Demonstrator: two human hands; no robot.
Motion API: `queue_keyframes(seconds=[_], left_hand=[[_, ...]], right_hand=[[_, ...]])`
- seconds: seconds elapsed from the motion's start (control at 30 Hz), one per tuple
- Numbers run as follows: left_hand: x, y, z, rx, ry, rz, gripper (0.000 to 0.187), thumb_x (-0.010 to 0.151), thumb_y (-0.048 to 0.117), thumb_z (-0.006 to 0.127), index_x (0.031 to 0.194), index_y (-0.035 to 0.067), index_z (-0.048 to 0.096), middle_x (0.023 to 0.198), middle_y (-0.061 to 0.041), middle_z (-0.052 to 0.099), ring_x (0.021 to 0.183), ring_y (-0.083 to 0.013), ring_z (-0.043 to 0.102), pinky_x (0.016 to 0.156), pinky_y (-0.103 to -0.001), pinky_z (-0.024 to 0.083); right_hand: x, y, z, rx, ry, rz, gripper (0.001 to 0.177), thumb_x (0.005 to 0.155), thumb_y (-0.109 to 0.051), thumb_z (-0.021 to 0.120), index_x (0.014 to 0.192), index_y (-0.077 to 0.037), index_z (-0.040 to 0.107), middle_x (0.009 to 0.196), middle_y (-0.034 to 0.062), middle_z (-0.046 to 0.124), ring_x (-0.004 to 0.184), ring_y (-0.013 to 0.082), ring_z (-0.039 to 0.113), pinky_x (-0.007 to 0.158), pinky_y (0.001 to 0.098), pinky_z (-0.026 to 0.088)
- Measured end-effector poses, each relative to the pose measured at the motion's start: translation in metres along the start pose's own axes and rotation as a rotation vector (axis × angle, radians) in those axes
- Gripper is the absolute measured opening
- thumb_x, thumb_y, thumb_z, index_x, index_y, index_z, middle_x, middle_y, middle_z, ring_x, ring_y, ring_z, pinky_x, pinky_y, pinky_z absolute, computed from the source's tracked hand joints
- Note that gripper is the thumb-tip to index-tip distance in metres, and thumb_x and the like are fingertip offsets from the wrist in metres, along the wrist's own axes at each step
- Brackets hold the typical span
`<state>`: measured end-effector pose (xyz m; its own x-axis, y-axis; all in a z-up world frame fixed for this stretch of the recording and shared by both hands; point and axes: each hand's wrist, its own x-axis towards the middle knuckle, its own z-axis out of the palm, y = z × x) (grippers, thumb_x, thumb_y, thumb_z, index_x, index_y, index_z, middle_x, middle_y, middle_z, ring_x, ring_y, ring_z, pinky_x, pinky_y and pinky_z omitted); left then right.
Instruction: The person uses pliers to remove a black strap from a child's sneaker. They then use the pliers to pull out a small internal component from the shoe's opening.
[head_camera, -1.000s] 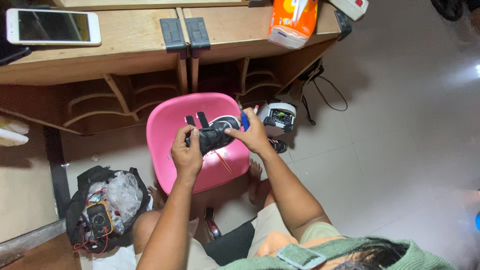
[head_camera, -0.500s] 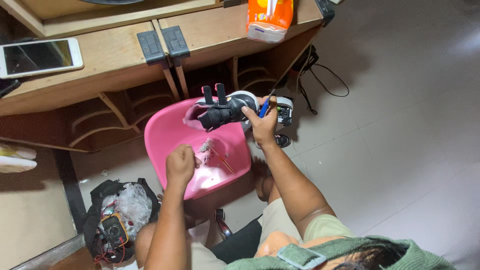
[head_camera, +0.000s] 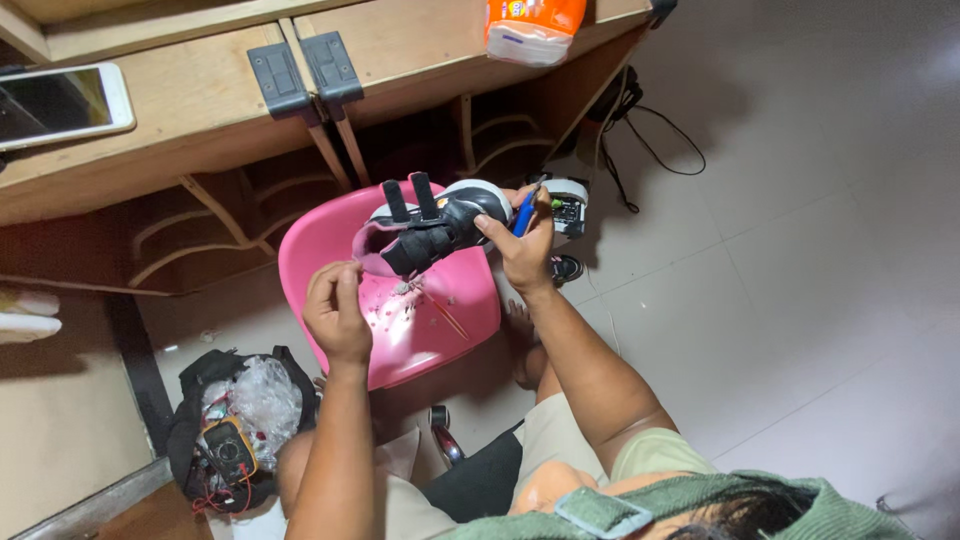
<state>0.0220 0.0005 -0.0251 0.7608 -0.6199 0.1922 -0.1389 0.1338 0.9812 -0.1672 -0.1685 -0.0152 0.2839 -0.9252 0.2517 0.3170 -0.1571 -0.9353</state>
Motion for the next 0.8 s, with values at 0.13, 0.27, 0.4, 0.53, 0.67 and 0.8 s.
queue_keyframes(seconds=[0.13,0.27,0.4,0.53,0.67,0.8], left_hand=[[0.002,0.020,-0.003,0.131,-0.056,0.240,0.017,0.100,0.014,0.070,0.105,-0.002,0.074,0.106,-0.016,0.073,0.101,-0.0222,0.071,0.091,-0.033,0.056],[-0.003,0.033,0.009,0.209,-0.282,0.174,0.028,0.090,0.016,0.075,0.110,-0.003,0.073,0.107,-0.017,0.073,0.096,-0.0203,0.073,0.085,-0.032,0.058],[-0.006,0.030,0.006,0.116,-0.401,-0.084,0.024,0.091,0.014,0.075,0.111,0.000,0.074,0.099,-0.010,0.076,0.089,-0.0153,0.074,0.080,-0.028,0.058],[-0.006,0.016,0.007,-0.199,-0.503,-0.325,0.024,0.093,0.010,0.072,0.115,0.001,0.074,0.103,-0.004,0.075,0.090,-0.0102,0.067,0.080,-0.026,0.055],[-0.011,0.013,0.011,-0.277,-0.280,-0.409,0.022,0.092,0.010,0.073,0.112,0.003,0.075,0.098,-0.001,0.075,0.084,-0.0077,0.067,0.078,-0.025,0.056],[-0.007,0.023,0.010,-0.030,-0.139,-0.269,0.022,0.089,0.011,0.078,0.109,0.003,0.075,0.094,-0.002,0.076,0.080,-0.0074,0.067,0.074,-0.024,0.054]], right_hand=[[-0.001,-0.005,0.000,0.024,-0.007,0.023,0.047,0.085,0.004,0.079,0.111,-0.011,0.042,0.114,0.0142,0.066,0.102,0.0183,0.066,0.095,0.0337,0.054],[-0.006,-0.003,0.002,-0.080,-0.101,-0.072,0.048,0.088,0.006,0.079,0.112,-0.010,0.041,0.112,0.0173,0.069,0.103,0.0187,0.066,0.111,0.0349,0.048],[-0.014,-0.006,0.009,-0.144,-0.189,-0.107,0.049,0.088,0.007,0.078,0.112,-0.010,0.039,0.121,0.0185,0.070,0.113,0.0195,0.065,0.122,0.0343,0.040],[-0.017,-0.015,0.029,-0.133,-0.175,0.090,0.047,0.085,-0.001,0.081,0.108,-0.010,0.042,0.120,0.0147,0.067,0.100,0.0163,0.062,0.090,0.0325,0.052],[-0.016,-0.034,0.045,-0.582,-0.226,-0.135,0.045,0.083,-0.006,0.085,0.116,-0.006,0.054,0.119,0.0152,0.063,0.104,0.0247,0.064,0.093,0.0347,0.054],[-0.031,-0.050,0.057,-0.795,-0.311,-0.280,0.055,0.082,-0.016,0.086,0.130,-0.007,0.061,0.119,0.0120,0.063,0.105,0.0286,0.067,0.093,0.0354,0.055]])
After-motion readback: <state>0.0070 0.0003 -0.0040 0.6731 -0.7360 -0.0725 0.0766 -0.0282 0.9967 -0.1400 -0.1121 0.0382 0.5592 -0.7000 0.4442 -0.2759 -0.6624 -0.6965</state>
